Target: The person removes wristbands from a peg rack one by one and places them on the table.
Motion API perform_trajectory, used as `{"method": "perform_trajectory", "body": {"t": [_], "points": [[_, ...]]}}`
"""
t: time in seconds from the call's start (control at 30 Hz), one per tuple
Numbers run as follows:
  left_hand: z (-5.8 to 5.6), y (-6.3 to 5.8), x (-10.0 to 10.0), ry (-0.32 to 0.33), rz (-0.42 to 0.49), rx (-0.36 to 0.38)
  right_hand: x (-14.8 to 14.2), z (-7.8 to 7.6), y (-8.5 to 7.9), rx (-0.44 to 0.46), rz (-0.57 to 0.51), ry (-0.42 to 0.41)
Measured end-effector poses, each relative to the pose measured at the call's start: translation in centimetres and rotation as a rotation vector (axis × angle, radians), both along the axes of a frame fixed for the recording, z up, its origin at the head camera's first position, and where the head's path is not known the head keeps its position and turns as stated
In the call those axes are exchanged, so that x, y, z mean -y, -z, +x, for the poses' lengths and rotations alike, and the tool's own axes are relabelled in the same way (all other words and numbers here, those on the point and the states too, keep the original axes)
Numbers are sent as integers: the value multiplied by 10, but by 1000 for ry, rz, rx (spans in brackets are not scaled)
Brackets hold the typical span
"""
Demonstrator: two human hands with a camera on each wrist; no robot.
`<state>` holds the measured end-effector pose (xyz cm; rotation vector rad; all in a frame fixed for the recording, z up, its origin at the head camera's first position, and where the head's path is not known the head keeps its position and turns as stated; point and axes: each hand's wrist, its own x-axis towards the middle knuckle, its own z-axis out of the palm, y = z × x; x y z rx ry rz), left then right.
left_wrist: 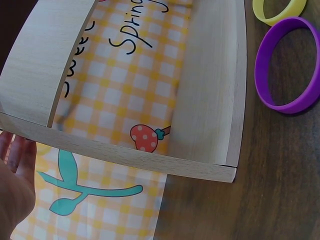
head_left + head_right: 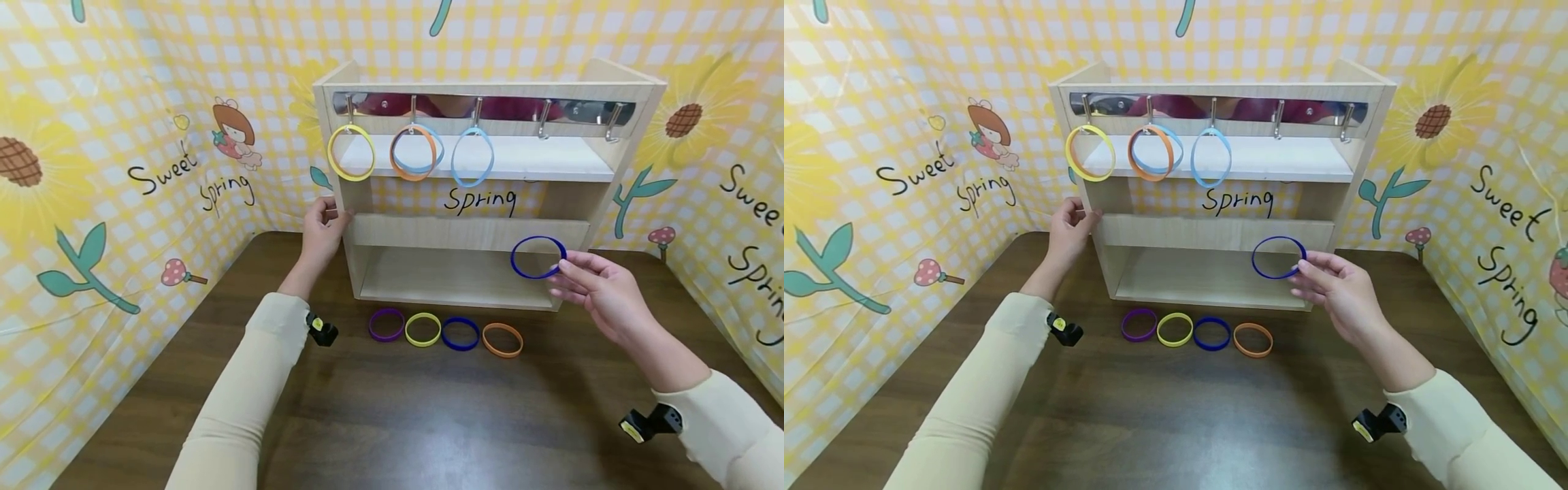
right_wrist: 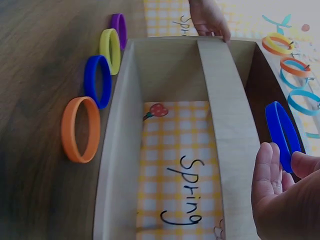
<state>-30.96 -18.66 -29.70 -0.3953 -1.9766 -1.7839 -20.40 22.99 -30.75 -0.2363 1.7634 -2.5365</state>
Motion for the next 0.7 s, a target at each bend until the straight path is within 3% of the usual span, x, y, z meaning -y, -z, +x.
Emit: {"method": "perform_trajectory", "body": {"t": [0.7], "points": [[2,-1,-1,1,-4,11,-32,4,40,62,85,-15]]}}
